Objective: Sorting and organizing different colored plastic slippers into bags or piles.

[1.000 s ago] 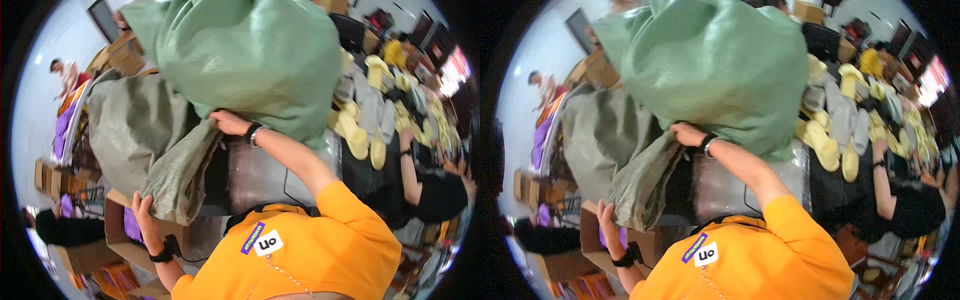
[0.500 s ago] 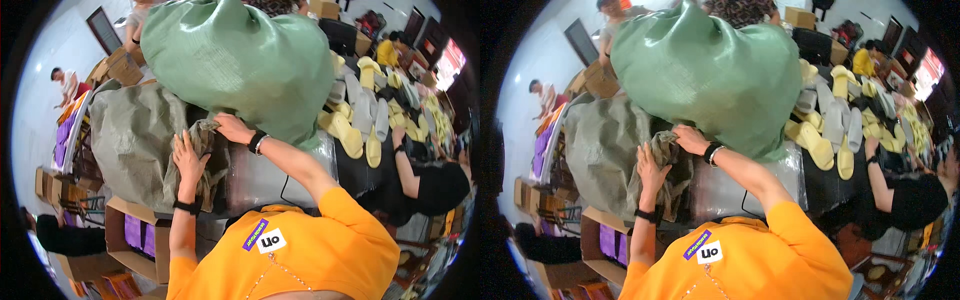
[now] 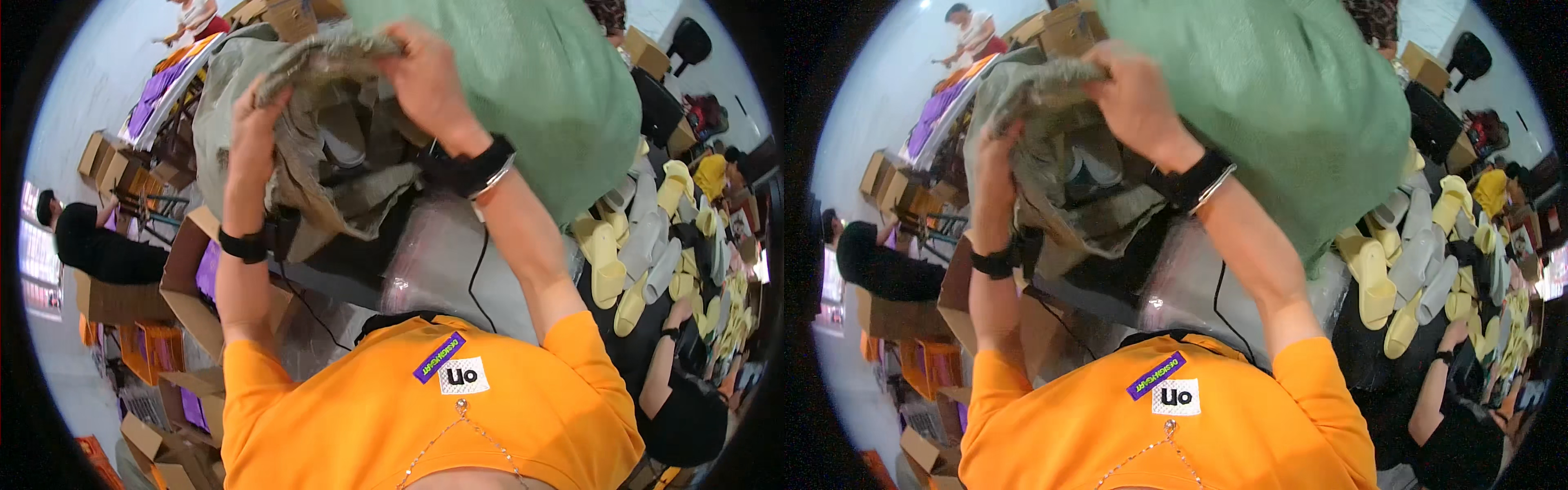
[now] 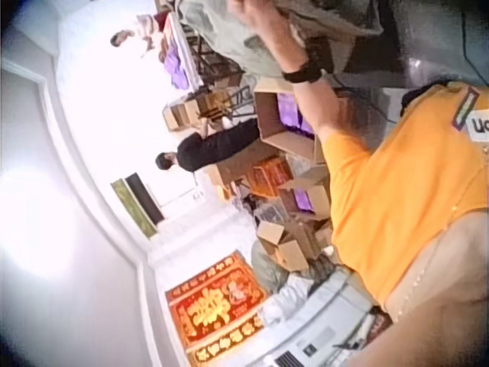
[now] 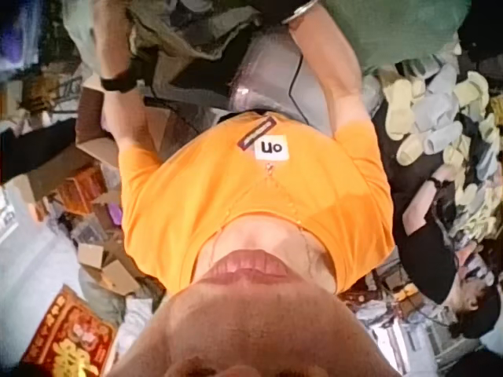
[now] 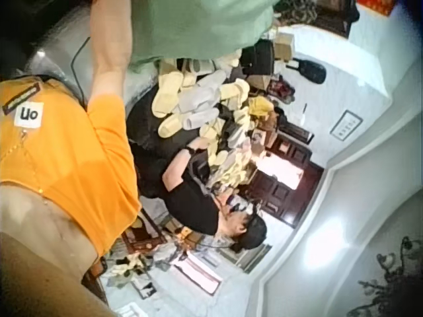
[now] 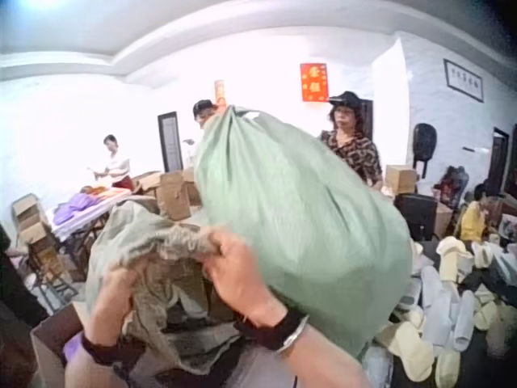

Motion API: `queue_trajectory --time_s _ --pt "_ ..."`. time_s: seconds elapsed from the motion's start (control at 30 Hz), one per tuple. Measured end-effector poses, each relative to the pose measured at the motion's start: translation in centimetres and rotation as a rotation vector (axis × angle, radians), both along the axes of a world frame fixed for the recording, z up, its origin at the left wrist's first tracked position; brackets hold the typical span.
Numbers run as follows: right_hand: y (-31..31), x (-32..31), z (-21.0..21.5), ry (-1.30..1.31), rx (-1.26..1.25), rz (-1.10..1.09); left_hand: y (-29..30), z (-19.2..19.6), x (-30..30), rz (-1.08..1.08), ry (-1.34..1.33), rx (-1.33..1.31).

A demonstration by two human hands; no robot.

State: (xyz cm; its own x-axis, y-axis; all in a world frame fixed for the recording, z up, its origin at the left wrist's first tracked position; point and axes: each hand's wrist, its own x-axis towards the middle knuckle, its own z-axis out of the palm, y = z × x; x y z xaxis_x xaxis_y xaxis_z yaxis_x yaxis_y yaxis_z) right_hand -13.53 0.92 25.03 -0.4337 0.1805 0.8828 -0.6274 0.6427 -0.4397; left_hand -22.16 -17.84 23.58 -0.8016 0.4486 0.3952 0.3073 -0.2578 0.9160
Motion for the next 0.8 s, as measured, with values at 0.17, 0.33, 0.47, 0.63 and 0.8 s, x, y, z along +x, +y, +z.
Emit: queue_trajectory --time_s 0.17,0.33,0.47,0.63,0.8 --pt "2.6 -2.7 3.5 -0.003 0.064 0.135 -2.2 3.5 0.6 -0.183 -0.255 0.236" --pt "3.4 -3.7 -3.9 -0.077 0.04 0.091 -4.7 2.3 0.1 0.248 -0.399 0.362" --pt "3.9 -2.7 -12.6 -0.507 0.179 -0.062 -3.7 2.6 3.1 0.378 -0.365 0.264" --pt "0.4 -4.6 -16.5 -0.612 0.142 0.056 -4.9 2.0 2.3 -0.328 -0.271 0.695" --pt "-5.2 -3.3 -18.5 -0.918 0.284 0.683 -7.3 0.6 -2.1 -0.273 0.074 0.611"
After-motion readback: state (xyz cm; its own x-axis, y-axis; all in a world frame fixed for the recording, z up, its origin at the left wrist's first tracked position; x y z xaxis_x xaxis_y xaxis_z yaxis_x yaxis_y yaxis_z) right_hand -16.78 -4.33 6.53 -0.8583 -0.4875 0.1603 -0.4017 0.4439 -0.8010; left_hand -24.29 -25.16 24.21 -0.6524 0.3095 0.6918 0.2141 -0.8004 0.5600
